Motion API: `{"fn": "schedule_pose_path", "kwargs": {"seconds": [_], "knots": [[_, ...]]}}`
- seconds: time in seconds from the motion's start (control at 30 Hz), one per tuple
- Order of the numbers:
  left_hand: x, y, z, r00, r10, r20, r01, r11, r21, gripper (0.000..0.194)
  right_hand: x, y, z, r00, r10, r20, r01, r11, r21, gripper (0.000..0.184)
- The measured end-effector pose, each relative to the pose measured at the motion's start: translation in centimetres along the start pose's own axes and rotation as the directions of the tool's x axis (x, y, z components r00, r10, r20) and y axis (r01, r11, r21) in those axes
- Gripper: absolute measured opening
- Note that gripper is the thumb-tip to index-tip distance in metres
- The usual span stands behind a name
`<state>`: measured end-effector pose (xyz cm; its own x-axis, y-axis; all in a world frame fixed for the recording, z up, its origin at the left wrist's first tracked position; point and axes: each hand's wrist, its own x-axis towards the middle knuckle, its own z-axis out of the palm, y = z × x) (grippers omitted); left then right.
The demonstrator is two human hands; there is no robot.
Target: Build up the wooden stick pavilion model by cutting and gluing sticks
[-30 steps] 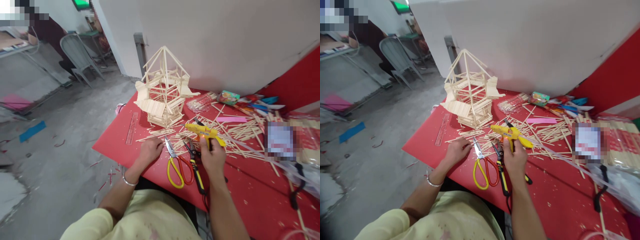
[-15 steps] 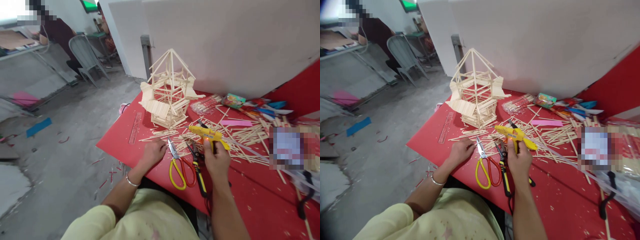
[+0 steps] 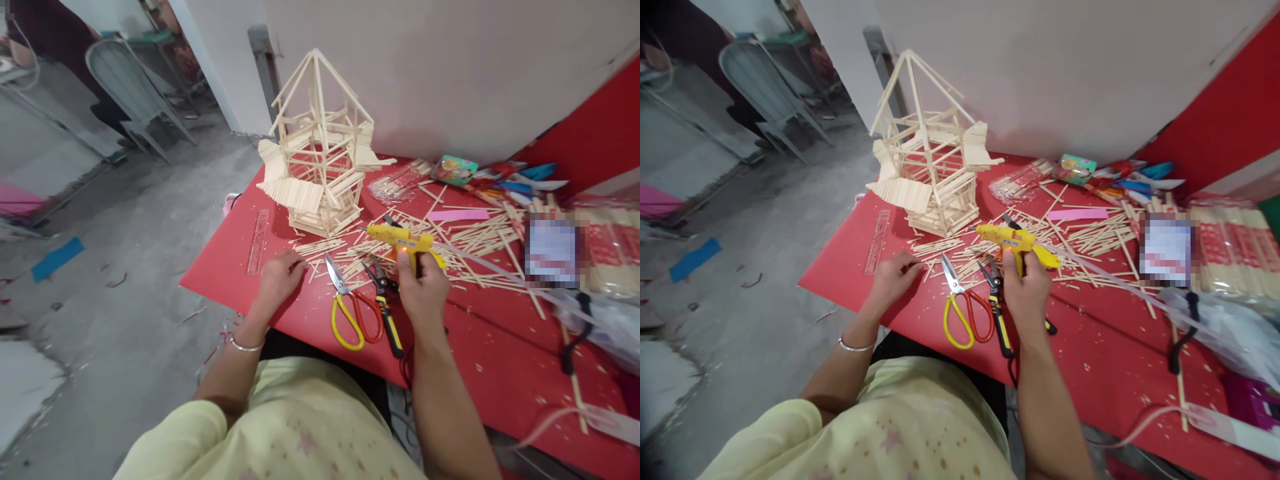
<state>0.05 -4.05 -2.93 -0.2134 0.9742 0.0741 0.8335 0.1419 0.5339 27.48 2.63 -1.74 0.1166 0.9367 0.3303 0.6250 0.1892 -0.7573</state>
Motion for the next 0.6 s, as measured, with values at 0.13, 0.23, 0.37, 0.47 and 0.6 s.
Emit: {"fn": "schedule_pose_path", "kwargs": {"seconds": [0.13,0.23,0.37,0.47,0.6], "knots": [[-0.5,0.6,0.7,0.997,0.013,0.076,-0.015,0.999,0.029,0.023,0.0,0.0,0.0,1.0,0.0,0.004,0.0,1.0,0.017,0.04],[-0.6,1.3,0.6,0.995,0.036,0.089,-0.043,0.996,0.083,0.02,-0.1,0.1,0.0,1.0,0.006,0.004,-0.006,1.0,0.021,0.039],[-0.7,1.4,0.3,0.994,0.031,0.101,-0.051,0.979,0.198,0.018,-0.1,-0.1,-0.1,1.0,0.007,0.0,-0.007,1.0,0.028,0.04],[-0.8,1.2,0.2,0.994,0.033,0.107,-0.06,0.965,0.256,0.016,0.0,-0.2,-0.2,1.0,-0.001,-0.001,0.001,1.0,0.027,0.04],[-1.0,1.1,0.5,0.994,0.034,0.105,-0.064,0.955,0.291,0.014,-0.1,0.0,-0.2,1.0,-0.012,0.009,0.012,1.0,0.013,0.037]]}}
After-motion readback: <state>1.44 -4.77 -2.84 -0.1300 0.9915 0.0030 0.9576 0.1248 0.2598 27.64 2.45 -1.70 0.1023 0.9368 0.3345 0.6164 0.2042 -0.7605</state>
